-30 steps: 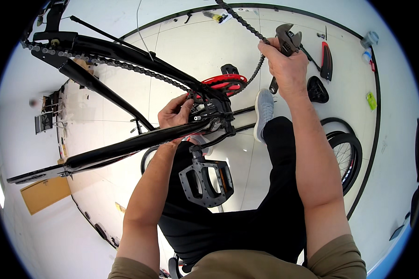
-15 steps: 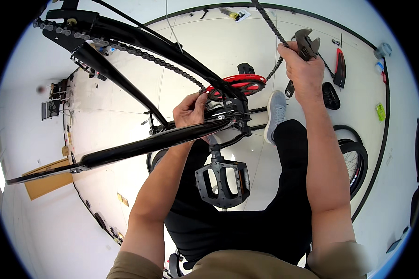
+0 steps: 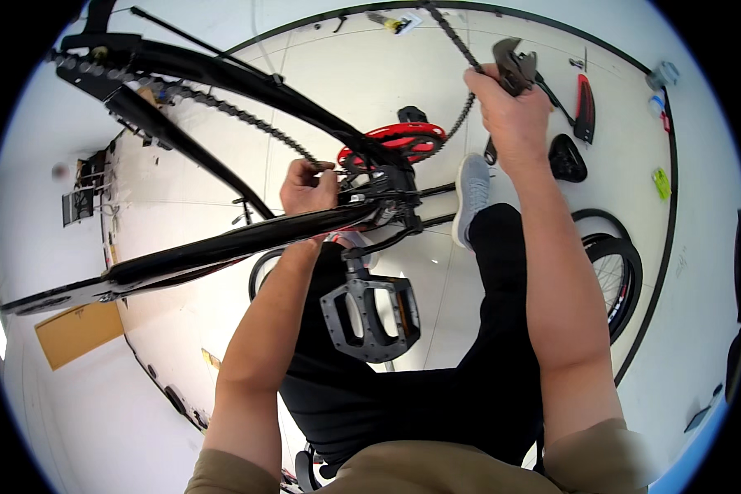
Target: The person uses pliers to adjust the bicycle chain and crankset area. They rotate the pedals to test the chain movement and continue making adjustments to the chain tension and alignment.
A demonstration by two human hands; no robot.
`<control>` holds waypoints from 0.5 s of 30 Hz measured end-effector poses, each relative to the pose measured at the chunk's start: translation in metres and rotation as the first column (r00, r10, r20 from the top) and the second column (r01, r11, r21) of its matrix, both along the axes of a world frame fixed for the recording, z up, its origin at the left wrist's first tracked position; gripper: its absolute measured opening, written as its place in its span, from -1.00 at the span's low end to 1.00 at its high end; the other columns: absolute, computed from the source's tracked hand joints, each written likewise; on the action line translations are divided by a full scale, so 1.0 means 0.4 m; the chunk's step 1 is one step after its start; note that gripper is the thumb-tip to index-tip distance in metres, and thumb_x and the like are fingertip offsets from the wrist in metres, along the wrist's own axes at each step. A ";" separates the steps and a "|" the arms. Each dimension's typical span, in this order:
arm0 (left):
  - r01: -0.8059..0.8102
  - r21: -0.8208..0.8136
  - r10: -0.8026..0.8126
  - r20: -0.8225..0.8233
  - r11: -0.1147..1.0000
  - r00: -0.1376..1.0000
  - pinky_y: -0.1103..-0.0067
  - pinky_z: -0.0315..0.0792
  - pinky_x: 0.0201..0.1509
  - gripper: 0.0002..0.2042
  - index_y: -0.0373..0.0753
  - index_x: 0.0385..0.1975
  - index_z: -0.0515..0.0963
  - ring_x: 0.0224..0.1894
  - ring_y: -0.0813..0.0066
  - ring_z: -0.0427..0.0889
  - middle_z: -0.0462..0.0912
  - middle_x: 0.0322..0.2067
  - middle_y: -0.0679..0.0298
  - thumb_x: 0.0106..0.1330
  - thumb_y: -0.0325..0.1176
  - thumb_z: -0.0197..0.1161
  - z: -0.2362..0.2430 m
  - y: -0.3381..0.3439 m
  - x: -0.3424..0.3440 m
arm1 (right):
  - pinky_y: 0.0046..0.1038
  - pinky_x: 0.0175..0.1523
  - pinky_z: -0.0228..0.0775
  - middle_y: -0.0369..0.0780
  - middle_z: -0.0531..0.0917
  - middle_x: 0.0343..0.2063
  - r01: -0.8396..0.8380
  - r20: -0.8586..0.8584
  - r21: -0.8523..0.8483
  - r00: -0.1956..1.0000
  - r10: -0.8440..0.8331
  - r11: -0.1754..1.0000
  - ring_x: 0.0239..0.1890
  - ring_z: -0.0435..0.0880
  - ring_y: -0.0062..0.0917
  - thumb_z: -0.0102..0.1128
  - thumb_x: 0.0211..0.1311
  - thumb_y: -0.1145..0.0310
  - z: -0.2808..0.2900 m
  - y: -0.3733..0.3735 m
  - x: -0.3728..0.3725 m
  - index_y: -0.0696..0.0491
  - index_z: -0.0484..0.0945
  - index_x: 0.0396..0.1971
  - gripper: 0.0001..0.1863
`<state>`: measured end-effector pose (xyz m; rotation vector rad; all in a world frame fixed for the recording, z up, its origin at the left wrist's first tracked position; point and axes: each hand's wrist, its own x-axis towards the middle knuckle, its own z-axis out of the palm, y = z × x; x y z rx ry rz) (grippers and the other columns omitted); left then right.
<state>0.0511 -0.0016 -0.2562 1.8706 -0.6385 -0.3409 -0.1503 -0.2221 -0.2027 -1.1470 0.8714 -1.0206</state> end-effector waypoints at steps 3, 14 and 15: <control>-0.003 0.005 0.003 0.034 1.000 0.999 0.64 0.48 -0.46 -0.93 -0.35 -0.31 0.49 -0.52 0.61 0.59 0.64 -0.43 0.22 0.22 -0.57 0.18 0.016 -0.012 -0.010 | -0.59 -0.35 0.24 -0.46 0.49 -0.65 0.028 0.003 -0.033 1.000 -0.027 0.999 -0.51 0.38 -0.76 0.32 0.07 0.32 0.001 -0.003 0.000 0.21 0.62 -0.55 -0.78; -0.075 0.160 0.057 0.113 0.984 0.992 0.66 0.48 -0.42 -0.77 -0.39 -0.17 0.54 -0.48 0.60 0.60 0.63 -0.34 0.23 0.37 -0.33 0.28 0.037 -0.027 -0.028 | -0.57 -0.42 0.19 -0.45 0.44 -0.69 -0.057 -0.010 -0.021 0.998 0.057 0.998 -0.58 0.29 -0.76 0.30 0.02 0.35 0.028 0.007 0.001 0.16 0.55 -0.64 -0.79; -0.072 0.163 0.058 0.090 0.984 0.994 0.67 0.45 -0.45 -0.77 -0.39 -0.16 0.55 -0.51 0.61 0.56 0.62 -0.40 0.25 0.36 -0.34 0.28 0.034 -0.027 -0.027 | -0.57 -0.42 0.19 -0.45 0.45 -0.69 -0.061 -0.012 -0.020 0.998 0.061 0.998 -0.58 0.29 -0.76 0.30 0.02 0.35 0.028 0.008 0.003 0.17 0.56 -0.63 -0.79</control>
